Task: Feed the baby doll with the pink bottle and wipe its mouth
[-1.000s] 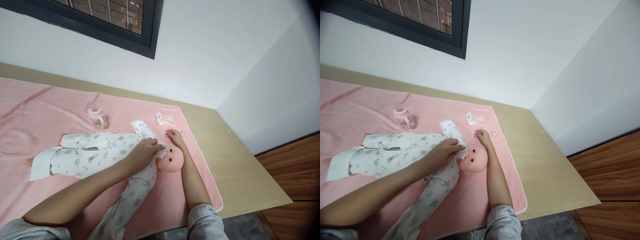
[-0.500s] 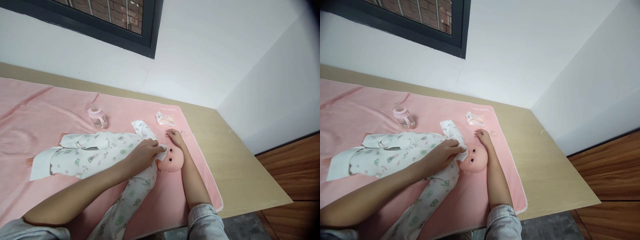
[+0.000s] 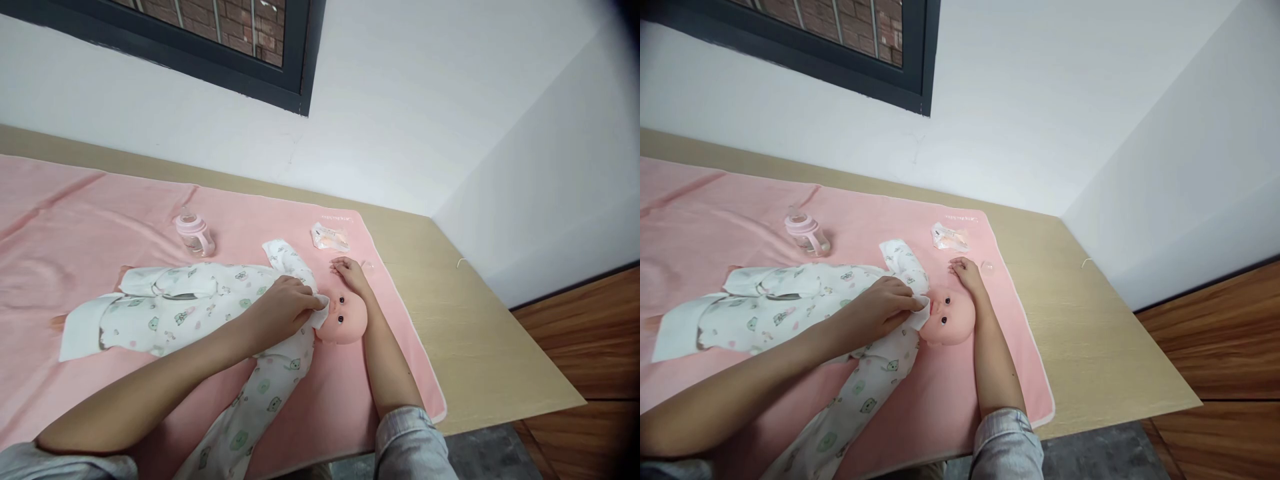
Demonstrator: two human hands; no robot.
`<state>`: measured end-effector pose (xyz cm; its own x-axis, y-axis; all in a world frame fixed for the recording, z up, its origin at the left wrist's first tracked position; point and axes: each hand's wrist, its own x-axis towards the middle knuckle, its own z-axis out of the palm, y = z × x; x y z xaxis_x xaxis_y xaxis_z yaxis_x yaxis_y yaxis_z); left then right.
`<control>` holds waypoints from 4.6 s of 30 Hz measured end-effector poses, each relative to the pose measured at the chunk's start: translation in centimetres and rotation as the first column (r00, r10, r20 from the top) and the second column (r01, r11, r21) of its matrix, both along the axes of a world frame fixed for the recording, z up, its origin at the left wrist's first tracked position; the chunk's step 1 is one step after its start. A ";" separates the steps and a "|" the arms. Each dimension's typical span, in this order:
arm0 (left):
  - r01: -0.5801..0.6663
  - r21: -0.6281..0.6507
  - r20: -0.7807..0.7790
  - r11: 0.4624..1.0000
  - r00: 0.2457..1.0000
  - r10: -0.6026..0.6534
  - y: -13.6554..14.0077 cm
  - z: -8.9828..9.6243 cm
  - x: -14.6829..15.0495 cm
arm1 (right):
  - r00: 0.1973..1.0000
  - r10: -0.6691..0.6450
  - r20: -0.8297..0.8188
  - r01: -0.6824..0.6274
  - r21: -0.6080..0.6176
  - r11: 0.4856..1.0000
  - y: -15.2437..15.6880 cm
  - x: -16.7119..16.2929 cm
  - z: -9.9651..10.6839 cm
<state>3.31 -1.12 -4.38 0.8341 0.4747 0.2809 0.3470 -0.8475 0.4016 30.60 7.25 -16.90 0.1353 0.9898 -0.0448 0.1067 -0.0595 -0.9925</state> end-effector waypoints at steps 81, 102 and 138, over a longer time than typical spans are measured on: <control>-0.111 -0.005 0.186 0.994 0.976 0.110 0.0 -1.5 1.0 | 1.000 -0.029 0.007 0.029 0.015 0.999 0.1 -0.2 -0.2; -0.067 0.099 0.314 0.993 0.949 0.033 0.2 -1.9 1.1 | 1.000 -0.027 0.015 0.027 0.019 0.999 -0.1 -0.2 0.0; -0.309 -0.119 0.329 0.944 0.884 0.331 4.9 2.1 -3.4 | 0.721 0.226 0.655 -0.563 0.363 0.743 -9.3 -8.6 15.8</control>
